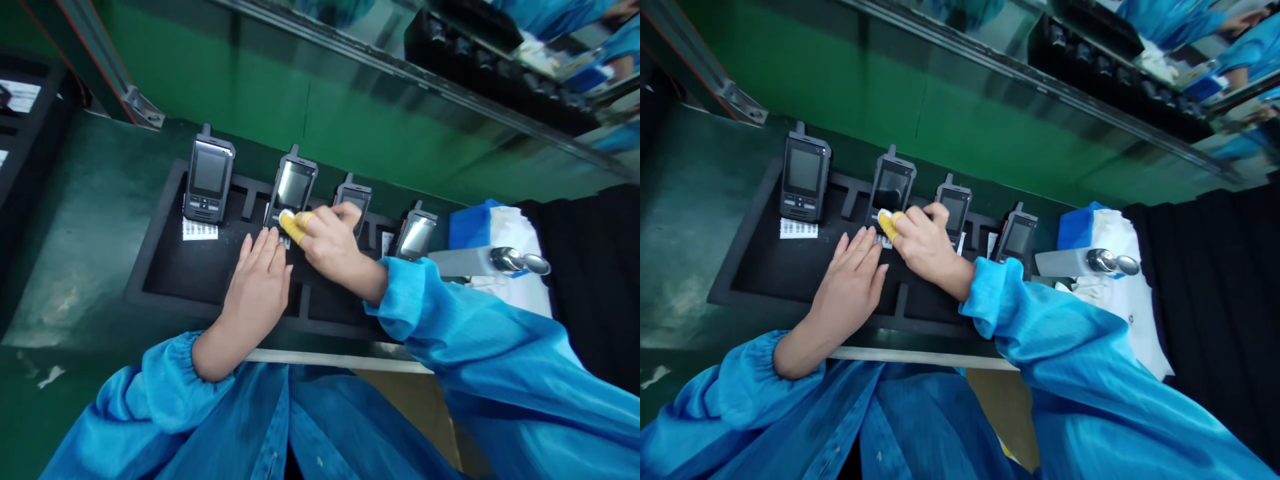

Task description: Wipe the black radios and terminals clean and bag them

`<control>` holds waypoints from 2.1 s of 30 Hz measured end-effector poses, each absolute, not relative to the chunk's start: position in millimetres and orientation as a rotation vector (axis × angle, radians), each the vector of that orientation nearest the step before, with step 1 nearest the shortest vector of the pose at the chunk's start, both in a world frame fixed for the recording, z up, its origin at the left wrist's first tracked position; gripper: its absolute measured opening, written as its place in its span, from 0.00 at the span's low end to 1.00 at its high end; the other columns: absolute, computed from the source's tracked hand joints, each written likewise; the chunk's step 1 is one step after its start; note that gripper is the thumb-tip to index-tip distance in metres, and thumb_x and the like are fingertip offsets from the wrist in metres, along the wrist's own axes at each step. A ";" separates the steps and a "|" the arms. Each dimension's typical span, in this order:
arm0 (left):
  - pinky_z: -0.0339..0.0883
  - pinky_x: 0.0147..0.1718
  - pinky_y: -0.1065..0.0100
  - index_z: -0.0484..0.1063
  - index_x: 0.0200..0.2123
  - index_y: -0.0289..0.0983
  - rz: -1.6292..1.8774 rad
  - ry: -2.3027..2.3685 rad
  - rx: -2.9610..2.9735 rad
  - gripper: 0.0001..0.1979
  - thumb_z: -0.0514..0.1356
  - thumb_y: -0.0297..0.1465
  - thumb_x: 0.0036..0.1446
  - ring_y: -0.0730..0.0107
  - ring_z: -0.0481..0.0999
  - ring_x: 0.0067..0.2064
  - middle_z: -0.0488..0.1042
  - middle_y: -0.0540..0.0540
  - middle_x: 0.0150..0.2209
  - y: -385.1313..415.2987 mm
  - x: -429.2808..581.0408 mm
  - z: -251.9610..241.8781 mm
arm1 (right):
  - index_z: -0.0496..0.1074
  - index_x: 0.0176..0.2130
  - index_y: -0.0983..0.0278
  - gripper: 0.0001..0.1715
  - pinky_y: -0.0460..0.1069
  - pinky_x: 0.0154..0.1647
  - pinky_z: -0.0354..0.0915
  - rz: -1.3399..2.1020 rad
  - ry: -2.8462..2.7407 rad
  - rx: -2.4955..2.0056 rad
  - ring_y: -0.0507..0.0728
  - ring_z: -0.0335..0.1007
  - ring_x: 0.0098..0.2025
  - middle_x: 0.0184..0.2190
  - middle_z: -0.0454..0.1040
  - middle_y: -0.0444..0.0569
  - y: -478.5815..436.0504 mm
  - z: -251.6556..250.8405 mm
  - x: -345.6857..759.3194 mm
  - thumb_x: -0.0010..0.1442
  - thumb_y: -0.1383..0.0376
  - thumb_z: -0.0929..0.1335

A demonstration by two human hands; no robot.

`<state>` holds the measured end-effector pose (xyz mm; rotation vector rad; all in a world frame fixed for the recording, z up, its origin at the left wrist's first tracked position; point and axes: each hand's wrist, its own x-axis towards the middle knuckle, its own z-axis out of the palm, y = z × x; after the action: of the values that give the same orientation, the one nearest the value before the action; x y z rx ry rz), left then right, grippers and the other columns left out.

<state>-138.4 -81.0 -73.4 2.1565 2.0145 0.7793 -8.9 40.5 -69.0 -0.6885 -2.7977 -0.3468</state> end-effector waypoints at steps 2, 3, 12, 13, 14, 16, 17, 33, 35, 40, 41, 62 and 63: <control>0.59 0.60 0.47 0.71 0.49 0.28 0.930 2.062 2.137 0.17 0.48 0.29 0.65 0.53 0.69 0.59 0.71 0.32 0.55 -88.2 -145.1 -71.6 | 0.75 0.39 0.60 0.16 0.55 0.43 0.42 -0.331 -2.866 -0.504 0.53 0.59 0.39 0.33 0.75 0.44 26.6 -68.7 -3.7 0.67 0.67 0.59; 0.60 0.60 0.48 0.72 0.48 0.30 0.993 2.084 2.125 0.16 0.49 0.28 0.65 0.54 0.71 0.58 0.73 0.34 0.54 -92.3 -150.7 -71.0 | 0.75 0.36 0.60 0.16 0.55 0.43 0.42 -0.332 -2.877 -0.424 0.52 0.59 0.38 0.32 0.74 0.43 23.3 -66.6 -2.1 0.67 0.67 0.60; 0.58 0.60 0.43 0.69 0.53 0.29 0.746 2.356 1.998 0.19 0.47 0.28 0.64 0.48 0.64 0.62 0.67 0.32 0.59 -103.4 -214.5 -74.0 | 0.75 0.42 0.57 0.20 0.60 0.48 0.45 -0.172 -2.650 -0.725 0.56 0.60 0.43 0.38 0.70 0.46 75.2 -33.8 -79.5 0.67 0.66 0.57; 0.58 0.60 0.43 0.68 0.55 0.27 0.694 2.344 2.003 0.20 0.47 0.27 0.64 0.48 0.63 0.63 0.65 0.32 0.60 -102.0 -216.3 -74.6 | 0.75 0.42 0.57 0.20 0.60 0.48 0.45 -0.160 -2.657 -0.719 0.56 0.60 0.44 0.39 0.70 0.46 80.5 -34.0 -93.7 0.68 0.66 0.56; 0.58 0.60 0.44 0.66 0.56 0.26 0.659 2.332 2.009 0.21 0.46 0.27 0.64 0.48 0.62 0.64 0.64 0.32 0.61 -100.6 -216.9 -75.2 | 0.75 0.41 0.57 0.21 0.61 0.49 0.45 -0.157 -2.664 -0.711 0.57 0.59 0.44 0.39 0.69 0.46 83.8 -35.5 -106.1 0.68 0.66 0.56; 0.57 0.61 0.45 0.65 0.57 0.26 0.620 2.312 2.012 0.21 0.46 0.27 0.64 0.49 0.60 0.64 0.63 0.32 0.62 -98.8 -215.8 -76.3 | 0.75 0.39 0.59 0.22 0.60 0.48 0.46 -0.205 -2.678 -0.685 0.57 0.59 0.45 0.38 0.69 0.47 83.4 -41.9 -122.9 0.68 0.66 0.54; 0.57 0.61 0.45 0.65 0.57 0.26 0.615 2.309 2.009 0.21 0.45 0.27 0.64 0.50 0.60 0.64 0.63 0.32 0.62 -98.4 -214.7 -76.7 | 0.75 0.38 0.60 0.22 0.59 0.47 0.47 -0.264 -2.684 -0.640 0.56 0.59 0.44 0.37 0.70 0.47 79.8 -46.3 -126.8 0.68 0.67 0.54; 0.57 0.62 0.48 0.63 0.58 0.23 0.606 2.297 1.998 0.22 0.46 0.27 0.65 0.50 0.61 0.64 0.64 0.30 0.61 -99.0 -210.4 -76.4 | 0.73 0.32 0.60 0.17 0.55 0.46 0.49 -0.416 -2.796 -0.246 0.53 0.58 0.38 0.30 0.68 0.44 60.1 -54.9 -135.5 0.67 0.66 0.59; 0.57 0.62 0.48 0.63 0.58 0.24 0.593 2.304 1.981 0.22 0.46 0.28 0.65 0.51 0.60 0.65 0.63 0.30 0.62 -99.2 -210.3 -77.2 | 0.73 0.33 0.60 0.16 0.56 0.47 0.50 -0.336 -2.827 -0.368 0.54 0.59 0.40 0.33 0.68 0.45 58.6 -52.1 -146.8 0.67 0.67 0.59; 0.58 0.61 0.48 0.62 0.59 0.24 0.576 2.311 1.965 0.22 0.47 0.28 0.65 0.50 0.61 0.64 0.63 0.31 0.62 -99.0 -210.6 -78.6 | 0.71 0.33 0.60 0.18 0.57 0.47 0.50 -0.252 -2.730 -0.674 0.57 0.59 0.44 0.34 0.66 0.46 78.9 -46.2 -159.1 0.66 0.70 0.57; 0.59 0.61 0.47 0.62 0.59 0.24 0.573 2.310 1.967 0.22 0.47 0.28 0.65 0.50 0.61 0.64 0.62 0.31 0.62 -98.9 -210.4 -78.5 | 0.71 0.33 0.60 0.18 0.57 0.47 0.50 -0.294 -2.707 -0.678 0.56 0.59 0.43 0.33 0.66 0.46 82.5 -46.9 -155.9 0.66 0.70 0.57; 0.57 0.62 0.49 0.63 0.57 0.27 0.577 2.313 1.939 0.21 0.47 0.29 0.65 0.50 0.62 0.64 0.63 0.32 0.62 -98.7 -210.2 -76.9 | 0.74 0.37 0.61 0.23 0.55 0.43 0.42 -0.371 -2.714 -0.646 0.56 0.56 0.42 0.35 0.70 0.47 75.9 -51.5 -151.4 0.68 0.69 0.54; 0.58 0.62 0.49 0.63 0.57 0.27 0.593 2.321 1.942 0.21 0.47 0.28 0.65 0.50 0.62 0.63 0.64 0.33 0.62 -98.6 -210.0 -77.9 | 0.74 0.35 0.61 0.23 0.55 0.43 0.42 -0.376 -2.741 -0.578 0.56 0.55 0.41 0.34 0.69 0.47 69.1 -54.4 -153.2 0.68 0.68 0.54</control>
<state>-210.0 -98.6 -77.9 1.9423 2.3209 0.5925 -153.2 69.1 -54.4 -0.5781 -2.7413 -0.3756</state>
